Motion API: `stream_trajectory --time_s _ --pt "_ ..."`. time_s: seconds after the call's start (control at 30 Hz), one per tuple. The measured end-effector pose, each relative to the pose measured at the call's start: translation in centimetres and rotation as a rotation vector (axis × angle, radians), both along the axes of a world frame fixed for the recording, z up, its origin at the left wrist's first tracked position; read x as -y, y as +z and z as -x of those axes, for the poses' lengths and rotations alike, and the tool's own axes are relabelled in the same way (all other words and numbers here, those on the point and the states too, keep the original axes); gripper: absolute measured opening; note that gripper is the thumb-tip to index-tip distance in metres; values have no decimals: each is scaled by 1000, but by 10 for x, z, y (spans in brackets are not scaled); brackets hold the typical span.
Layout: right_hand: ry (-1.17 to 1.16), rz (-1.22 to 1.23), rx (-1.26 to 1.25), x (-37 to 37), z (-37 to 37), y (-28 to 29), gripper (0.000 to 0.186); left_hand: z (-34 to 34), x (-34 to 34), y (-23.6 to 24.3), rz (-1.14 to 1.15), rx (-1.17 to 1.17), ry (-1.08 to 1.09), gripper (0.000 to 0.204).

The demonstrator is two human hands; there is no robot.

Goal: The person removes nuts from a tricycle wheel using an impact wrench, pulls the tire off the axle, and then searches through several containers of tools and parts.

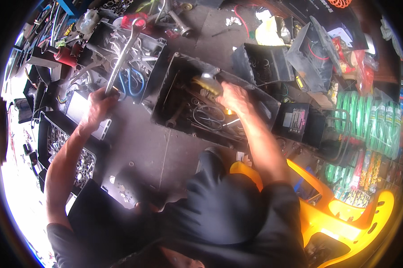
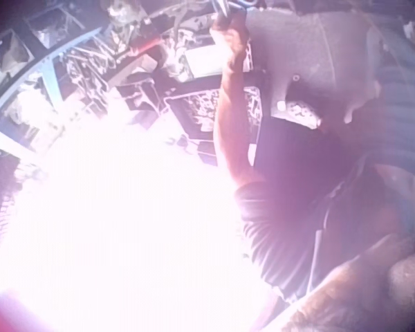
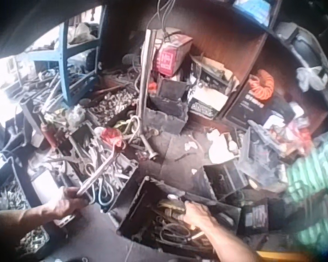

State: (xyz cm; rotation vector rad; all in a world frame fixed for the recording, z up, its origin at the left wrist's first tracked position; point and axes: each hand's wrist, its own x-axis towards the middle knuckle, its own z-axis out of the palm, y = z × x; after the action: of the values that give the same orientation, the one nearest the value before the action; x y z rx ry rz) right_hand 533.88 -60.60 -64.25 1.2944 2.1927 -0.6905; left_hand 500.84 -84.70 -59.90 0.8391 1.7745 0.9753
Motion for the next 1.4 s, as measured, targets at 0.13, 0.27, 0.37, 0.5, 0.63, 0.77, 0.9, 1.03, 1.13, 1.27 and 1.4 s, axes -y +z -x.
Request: stream_trajectory --time_s 0.13,0.27,0.37,0.5,0.63,0.77,0.9,1.03,1.13,1.27,1.4 --pt "339 -172 -147 29 -50 -38 30 15 2 -8 -266 -315 -196 21" --pt "405 -156 -274 58 -58 -13 25 11 4 7 30 34 30 20" --pt "249 -167 -148 51 -36 -14 53 19 12 -17 -23 -89 17 20" --pt "291 -351 81 39 -23 -38 80 21 10 -14 24 -83 -7 23" --pt "227 -376 -47 37 -23 -46 79 23 7 -4 19 -71 49 27" --pt "269 -336 -98 37 -29 -53 66 35 6 -6 66 -21 187 19" --pt "262 -252 -100 24 -27 -42 61 43 13 -14 -11 43 266 19" --pt "179 -135 -114 0 -43 -40 71 38 13 -15 -12 1 292 18" --pt "113 -78 68 26 -17 -33 87 39 21 -19 24 27 273 17" --pt "225 -215 65 36 -23 -53 99 30 13 -12 39 33 256 17" --pt "307 -222 -30 24 -27 -51 94 24 12 -8 72 39 241 17"
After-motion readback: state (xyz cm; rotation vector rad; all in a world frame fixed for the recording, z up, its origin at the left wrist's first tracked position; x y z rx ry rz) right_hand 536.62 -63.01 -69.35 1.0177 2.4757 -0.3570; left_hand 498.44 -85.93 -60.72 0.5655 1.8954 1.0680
